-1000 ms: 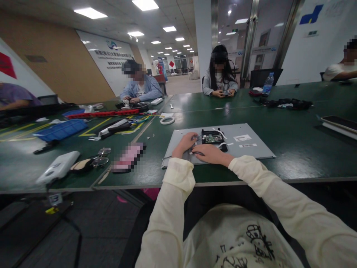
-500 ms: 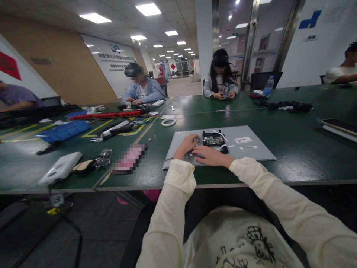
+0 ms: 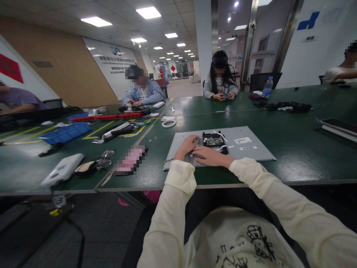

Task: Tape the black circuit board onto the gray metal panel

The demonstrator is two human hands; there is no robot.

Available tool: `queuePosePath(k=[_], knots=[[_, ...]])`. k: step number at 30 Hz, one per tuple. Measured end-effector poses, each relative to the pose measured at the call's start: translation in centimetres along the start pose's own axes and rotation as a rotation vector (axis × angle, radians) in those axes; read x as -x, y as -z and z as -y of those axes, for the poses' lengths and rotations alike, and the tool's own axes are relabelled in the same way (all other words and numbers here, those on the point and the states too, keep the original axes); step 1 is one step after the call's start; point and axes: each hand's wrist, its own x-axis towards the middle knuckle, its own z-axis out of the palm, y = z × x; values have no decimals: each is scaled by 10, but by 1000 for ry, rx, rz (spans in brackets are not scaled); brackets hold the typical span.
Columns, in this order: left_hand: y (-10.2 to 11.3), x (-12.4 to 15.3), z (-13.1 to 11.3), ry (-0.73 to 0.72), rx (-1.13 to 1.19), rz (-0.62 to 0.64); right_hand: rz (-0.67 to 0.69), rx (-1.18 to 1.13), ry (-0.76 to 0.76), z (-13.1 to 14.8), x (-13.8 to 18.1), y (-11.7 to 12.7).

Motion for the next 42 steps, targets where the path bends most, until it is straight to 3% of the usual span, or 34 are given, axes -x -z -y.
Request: queuePosePath(k=[20, 28, 36, 42], knots=[[-2, -1, 4, 5, -21, 18, 21, -40, 3, 0, 1, 2], [-4, -3, 10, 2, -3, 19, 197, -67, -64, 2, 5, 9], [-2, -2, 8, -32, 15, 0, 34, -96, -108, -4, 8, -1], [7, 1, 1, -12, -64, -138, -43, -78, -73, -13, 5, -1]])
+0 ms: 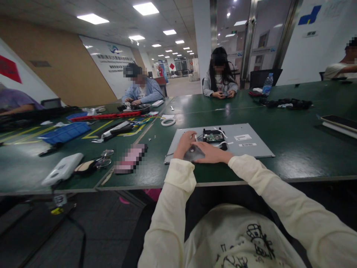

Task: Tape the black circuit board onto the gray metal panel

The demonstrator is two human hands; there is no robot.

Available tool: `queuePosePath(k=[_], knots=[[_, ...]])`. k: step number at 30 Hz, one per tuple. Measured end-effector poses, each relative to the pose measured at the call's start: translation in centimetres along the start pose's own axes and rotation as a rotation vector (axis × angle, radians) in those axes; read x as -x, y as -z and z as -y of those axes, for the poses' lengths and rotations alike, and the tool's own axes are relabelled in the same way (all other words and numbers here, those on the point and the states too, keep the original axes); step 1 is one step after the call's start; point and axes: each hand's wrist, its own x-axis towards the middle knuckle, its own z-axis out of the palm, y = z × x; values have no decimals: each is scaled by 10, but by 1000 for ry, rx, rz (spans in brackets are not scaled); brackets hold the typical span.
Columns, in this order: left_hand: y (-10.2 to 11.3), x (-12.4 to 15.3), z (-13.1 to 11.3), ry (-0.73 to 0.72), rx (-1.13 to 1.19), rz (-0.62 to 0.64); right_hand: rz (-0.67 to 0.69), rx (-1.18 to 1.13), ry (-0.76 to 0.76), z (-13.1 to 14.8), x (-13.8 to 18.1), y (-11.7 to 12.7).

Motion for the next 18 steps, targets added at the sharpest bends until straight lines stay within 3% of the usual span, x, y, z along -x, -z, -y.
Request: queuePosePath(k=[5, 10, 18], knots=[[5, 0, -6, 13, -117, -84, -33, 99, -69, -25, -10, 1], [3, 2, -12, -19, -113, 8, -99, 218, -266, -68, -13, 8], [3, 6, -17, -49, -84, 119, -165, 439, -606, -135, 7, 41]])
